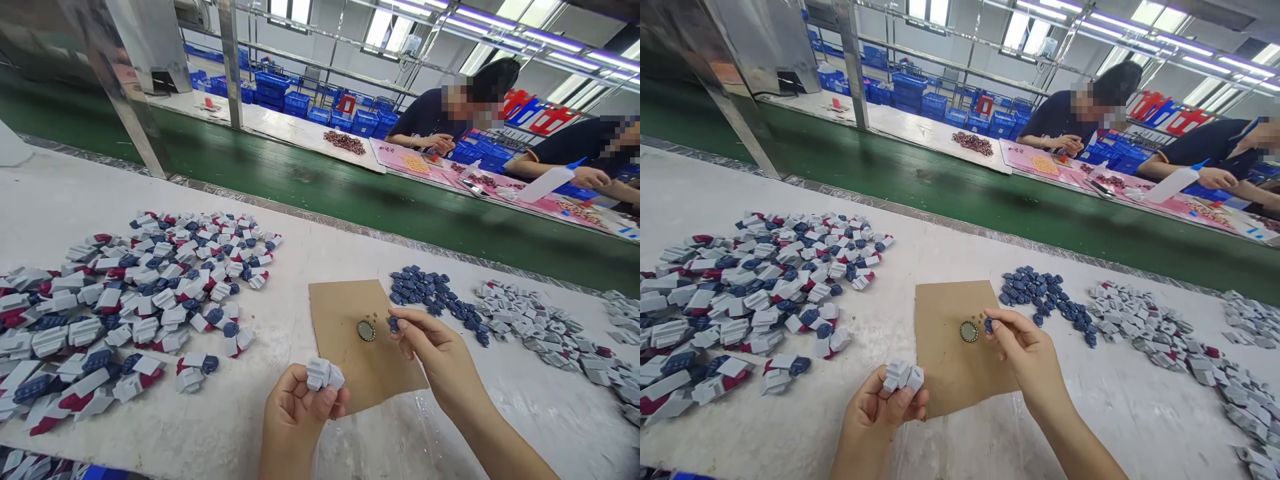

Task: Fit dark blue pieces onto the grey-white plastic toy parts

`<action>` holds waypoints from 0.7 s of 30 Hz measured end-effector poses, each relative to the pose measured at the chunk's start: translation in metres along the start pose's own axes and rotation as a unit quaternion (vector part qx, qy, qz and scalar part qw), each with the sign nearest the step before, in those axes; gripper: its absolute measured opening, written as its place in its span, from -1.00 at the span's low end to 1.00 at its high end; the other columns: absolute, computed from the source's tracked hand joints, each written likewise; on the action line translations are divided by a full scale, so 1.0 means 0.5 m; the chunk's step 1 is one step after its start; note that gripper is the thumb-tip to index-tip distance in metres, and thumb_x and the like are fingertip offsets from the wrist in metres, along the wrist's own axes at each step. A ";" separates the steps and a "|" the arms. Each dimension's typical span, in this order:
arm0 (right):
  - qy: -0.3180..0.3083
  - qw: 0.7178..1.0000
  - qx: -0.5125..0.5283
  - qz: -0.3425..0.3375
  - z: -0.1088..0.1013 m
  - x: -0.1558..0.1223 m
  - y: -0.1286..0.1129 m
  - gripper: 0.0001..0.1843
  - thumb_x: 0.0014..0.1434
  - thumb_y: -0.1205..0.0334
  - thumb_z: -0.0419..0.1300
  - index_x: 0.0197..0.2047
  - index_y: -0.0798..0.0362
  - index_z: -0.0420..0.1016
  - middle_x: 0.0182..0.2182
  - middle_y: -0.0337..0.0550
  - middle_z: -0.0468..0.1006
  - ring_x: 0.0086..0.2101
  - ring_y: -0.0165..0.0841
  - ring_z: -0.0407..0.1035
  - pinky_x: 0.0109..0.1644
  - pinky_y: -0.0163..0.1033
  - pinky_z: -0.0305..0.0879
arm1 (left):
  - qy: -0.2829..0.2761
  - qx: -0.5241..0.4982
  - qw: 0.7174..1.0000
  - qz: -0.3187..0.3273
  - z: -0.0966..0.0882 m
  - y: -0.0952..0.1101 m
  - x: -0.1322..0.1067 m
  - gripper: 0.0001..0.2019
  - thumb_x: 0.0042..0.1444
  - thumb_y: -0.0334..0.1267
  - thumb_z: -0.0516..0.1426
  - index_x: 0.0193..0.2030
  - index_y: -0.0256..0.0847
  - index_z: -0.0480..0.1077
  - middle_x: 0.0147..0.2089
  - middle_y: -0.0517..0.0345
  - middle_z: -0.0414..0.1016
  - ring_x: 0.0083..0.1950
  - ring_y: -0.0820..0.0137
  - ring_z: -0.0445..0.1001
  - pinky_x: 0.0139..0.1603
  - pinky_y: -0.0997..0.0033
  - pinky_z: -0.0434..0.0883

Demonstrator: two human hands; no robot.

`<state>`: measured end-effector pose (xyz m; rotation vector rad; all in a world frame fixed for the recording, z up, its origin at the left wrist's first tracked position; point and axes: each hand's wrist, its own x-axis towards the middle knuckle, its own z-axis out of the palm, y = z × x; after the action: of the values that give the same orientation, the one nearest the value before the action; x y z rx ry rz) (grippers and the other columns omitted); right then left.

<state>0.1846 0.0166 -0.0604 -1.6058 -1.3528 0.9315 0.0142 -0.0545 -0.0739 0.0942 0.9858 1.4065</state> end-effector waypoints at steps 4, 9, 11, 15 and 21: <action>-0.014 1.000 0.007 0.010 0.000 -0.002 0.003 -0.73 -0.02 0.04 0.24 -0.30 0.04 0.51 -0.50 -0.15 0.49 -0.52 -0.35 0.34 -0.58 -0.32 0.24 | -0.002 -0.004 1.000 0.000 0.001 0.001 0.001 -0.74 -0.39 -0.24 0.40 -0.54 -0.27 0.48 -0.52 0.12 0.56 -0.54 0.44 0.49 -0.58 0.60 0.41; -0.026 1.000 -0.003 -0.004 -0.002 -0.007 -0.005 -0.74 -0.04 0.03 0.26 -0.32 0.01 0.51 -0.45 -0.14 0.54 -0.50 -0.32 0.40 -0.53 -0.29 0.33 | -0.010 0.006 1.000 0.006 -0.001 -0.001 0.002 -0.76 -0.37 -0.25 0.40 -0.56 -0.28 0.47 -0.48 0.09 0.58 -0.52 0.45 0.48 -0.57 0.60 0.42; -0.025 0.998 -0.046 -0.039 -0.002 -0.009 -0.005 -0.76 0.00 0.04 0.23 -0.31 0.01 0.51 -0.38 -0.12 0.56 -0.44 -0.29 0.42 -0.47 -0.26 0.35 | -0.014 0.008 1.000 0.011 -0.002 -0.003 0.002 -0.76 -0.36 -0.25 0.39 -0.55 -0.28 0.47 -0.49 0.10 0.57 -0.51 0.46 0.48 -0.56 0.61 0.41; -0.042 0.964 -0.190 -0.179 0.002 -0.009 0.011 -0.82 0.15 0.14 0.10 -0.26 -0.02 0.50 -0.31 -0.12 0.55 -0.43 -0.30 0.38 -0.47 -0.23 0.31 | -0.011 0.006 1.000 0.008 -0.004 -0.007 0.002 -0.76 -0.35 -0.23 0.39 -0.54 -0.28 0.47 -0.49 0.11 0.57 -0.51 0.46 0.47 -0.56 0.61 0.42; -0.073 0.928 -0.245 -0.271 0.011 -0.006 0.037 -0.82 0.20 0.26 0.04 -0.24 -0.03 0.47 -0.31 -0.15 0.55 -0.28 -0.27 0.41 -0.28 -0.17 0.38 | -0.015 0.001 1.000 0.007 -0.006 -0.009 0.003 -0.76 -0.34 -0.24 0.38 -0.52 -0.28 0.48 -0.52 0.12 0.55 -0.51 0.47 0.46 -0.56 0.63 0.41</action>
<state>0.1862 0.0130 -0.0793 -1.3891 -2.1168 0.3929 0.0155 -0.0555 -0.0790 0.1248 0.9637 1.4128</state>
